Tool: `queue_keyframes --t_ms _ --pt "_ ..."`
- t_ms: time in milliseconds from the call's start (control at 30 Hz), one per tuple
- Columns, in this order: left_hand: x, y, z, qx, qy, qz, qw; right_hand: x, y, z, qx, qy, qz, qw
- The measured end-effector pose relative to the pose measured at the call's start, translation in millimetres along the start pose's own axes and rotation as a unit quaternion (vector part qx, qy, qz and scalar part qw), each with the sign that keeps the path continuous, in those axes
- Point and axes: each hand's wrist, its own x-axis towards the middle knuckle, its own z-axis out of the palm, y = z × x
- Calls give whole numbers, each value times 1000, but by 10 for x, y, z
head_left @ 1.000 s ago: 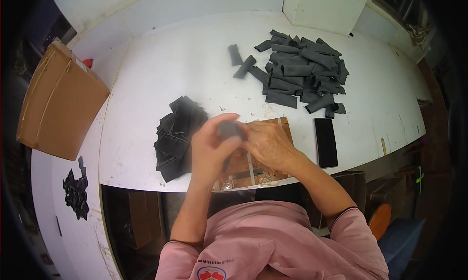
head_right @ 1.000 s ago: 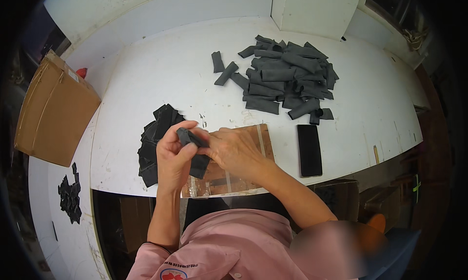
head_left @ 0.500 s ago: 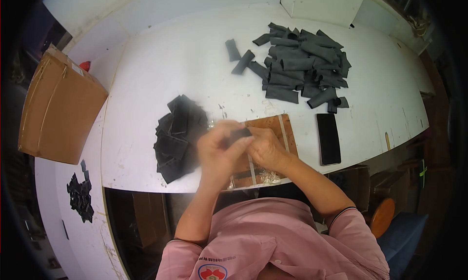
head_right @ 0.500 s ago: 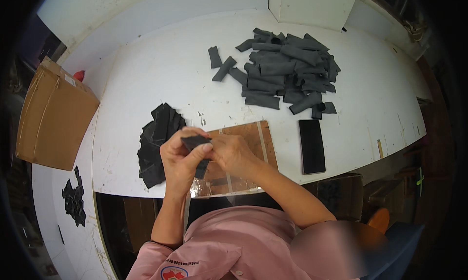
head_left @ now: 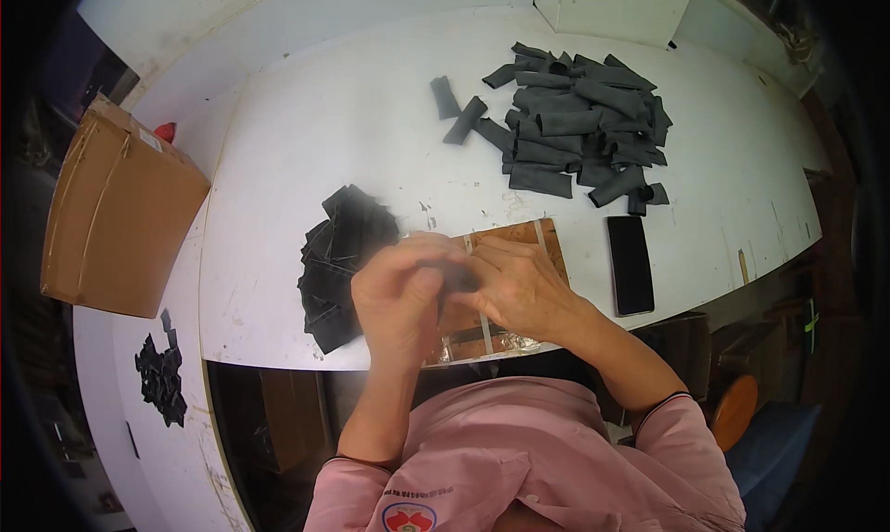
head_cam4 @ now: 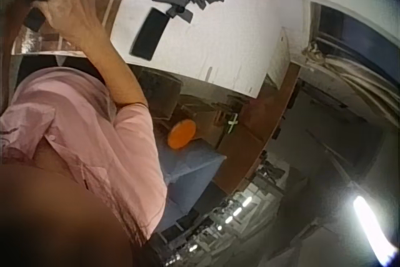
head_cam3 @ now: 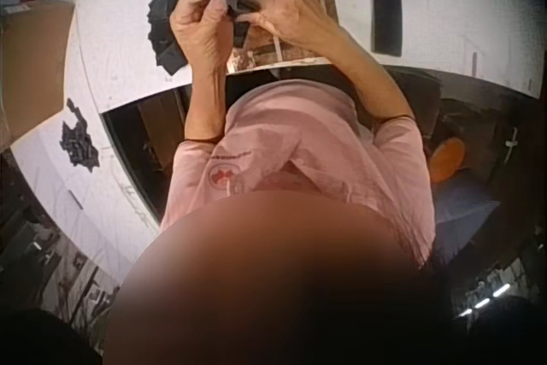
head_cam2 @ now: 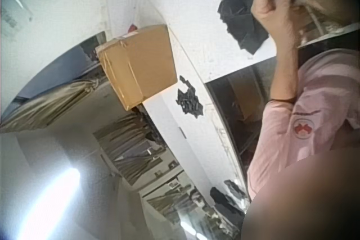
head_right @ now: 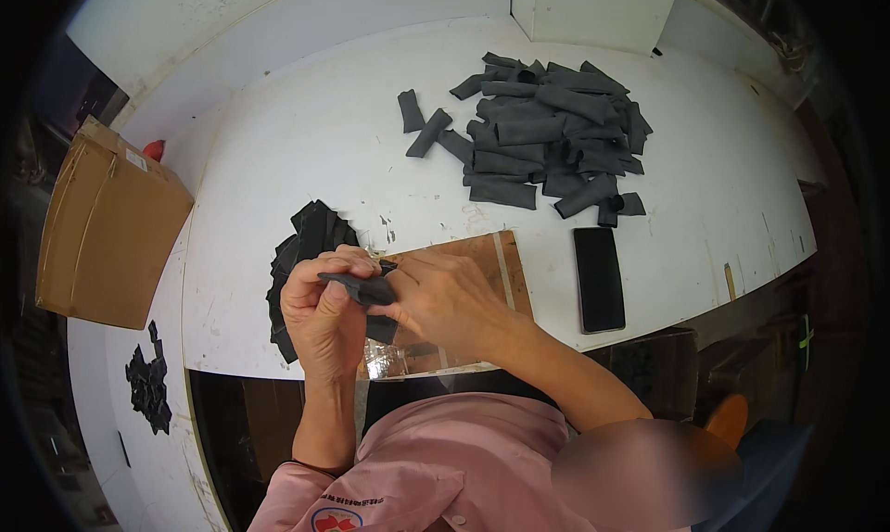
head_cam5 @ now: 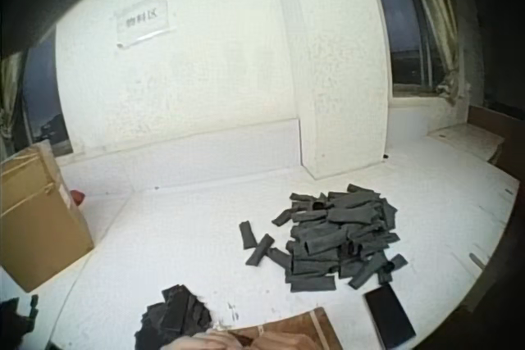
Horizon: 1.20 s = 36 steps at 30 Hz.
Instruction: Manually wrapping or assembling black rubber or foam components on a workbench.
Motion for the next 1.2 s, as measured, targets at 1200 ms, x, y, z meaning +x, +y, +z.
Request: queue_keyframes --t_ms 1200 --pt "-286 -879 -649 714 64 -54 696 239 502 -129 380 133 279 872"
